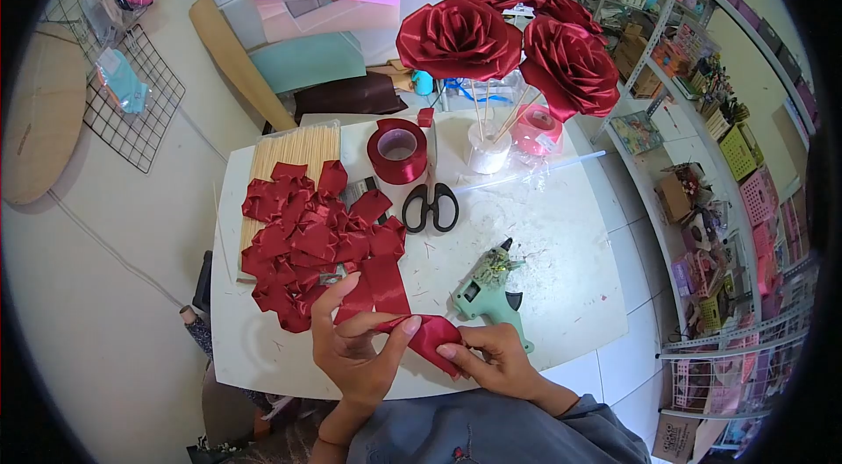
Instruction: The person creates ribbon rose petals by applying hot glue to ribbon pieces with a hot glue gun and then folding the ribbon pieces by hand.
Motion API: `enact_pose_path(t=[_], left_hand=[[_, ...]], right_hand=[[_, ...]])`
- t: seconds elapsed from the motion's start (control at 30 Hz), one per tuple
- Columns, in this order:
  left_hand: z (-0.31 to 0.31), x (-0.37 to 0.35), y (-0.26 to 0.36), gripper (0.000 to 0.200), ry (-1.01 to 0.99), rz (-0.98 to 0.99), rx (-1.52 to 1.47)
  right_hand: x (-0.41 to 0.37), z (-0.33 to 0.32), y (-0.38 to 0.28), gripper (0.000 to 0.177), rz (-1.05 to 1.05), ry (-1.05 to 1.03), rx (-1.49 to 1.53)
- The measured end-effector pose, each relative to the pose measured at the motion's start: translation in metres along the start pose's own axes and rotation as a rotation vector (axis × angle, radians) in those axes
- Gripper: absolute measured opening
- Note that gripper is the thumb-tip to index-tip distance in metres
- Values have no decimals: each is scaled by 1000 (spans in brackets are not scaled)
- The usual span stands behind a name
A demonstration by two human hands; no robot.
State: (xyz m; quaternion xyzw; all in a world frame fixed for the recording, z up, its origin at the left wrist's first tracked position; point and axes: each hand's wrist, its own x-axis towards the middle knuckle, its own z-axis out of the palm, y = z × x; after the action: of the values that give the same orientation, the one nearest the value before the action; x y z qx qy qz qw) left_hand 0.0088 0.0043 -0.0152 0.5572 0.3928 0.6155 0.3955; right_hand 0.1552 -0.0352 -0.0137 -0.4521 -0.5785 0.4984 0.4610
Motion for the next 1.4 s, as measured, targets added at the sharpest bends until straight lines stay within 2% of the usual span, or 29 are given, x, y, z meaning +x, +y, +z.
enact_pose_path(t=[0.3, 0.37, 0.43, 0.6, 0.67, 0.7, 0.77, 0.8, 0.87, 0.9, 1.0, 1.03, 1.13, 1.17, 1.2, 1.23, 1.27, 1.3, 1.33, 1.4], left_hand=[[3, -4, 4, 54, 20, -6, 44], [5, -4, 7, 56, 85, -83, 92], [7, -1, 5, 58, 78, -74, 38], [9, 0, 4, 63, 99, -96, -99], [5, 0, 0, 63, -1, -33, -75], [4, 0, 2, 63, -2, -30, -76], [3, -1, 6, 65, -105, -176, -200], [1, 0, 6, 65, -108, -174, -202], [-4, 1, 6, 68, -491, -350, -154], [-4, 1, 8, 72, -610, -445, -141], [0, 2, 9, 72, -631, -420, -166], [1, 4, 11, 67, -591, -370, -174], [-2, 3, 6, 61, -597, -377, -227], [0, 2, 9, 48, -588, -417, -272], [-1, 2, 8, 48, -588, -411, -278], [-3, 4, 4, 40, -595, -291, -134], [-3, 6, 2, 33, -596, -169, 11], [-3, 6, 3, 26, -500, -238, -65], [-3, 7, 0, 26, -495, -232, -71], [-5, 8, -5, 30, -341, -239, -34]], right_hand=[[1, 0, 1, 25, 28, 9, 31], [1, 0, 4, 25, 66, 0, 85], [2, 2, 6, 18, -13, 23, 356], [1, 0, 10, 7, -30, 24, 249], [2, -2, 9, 9, -49, 38, 232], [2, -4, 5, 9, -33, 124, 304], [2, -12, -2, 8, -7, 226, 376], [4, -15, -3, 8, -10, 228, 375], [6, -19, -4, 7, -52, 318, 346], [6, -23, -4, 7, -51, 316, 346], [6, -36, -2, 10, -116, 98, -11], [5, -38, -2, 10, -116, 100, -13], [5, -39, -1, 14, -104, 70, -159], [5, -38, -2, 20, -104, 98, -146], [5, -39, -4, 26, -106, 125, -138], [3, -41, -6, 26, -115, 126, -152], [-1, -43, -9, 36, -69, 201, -348], [-5, -43, -9, 46, -19, 274, -542], [-8, -42, -7, 46, -25, 271, -550], [-11, -36, -1, 59, 71, 316, -985]])
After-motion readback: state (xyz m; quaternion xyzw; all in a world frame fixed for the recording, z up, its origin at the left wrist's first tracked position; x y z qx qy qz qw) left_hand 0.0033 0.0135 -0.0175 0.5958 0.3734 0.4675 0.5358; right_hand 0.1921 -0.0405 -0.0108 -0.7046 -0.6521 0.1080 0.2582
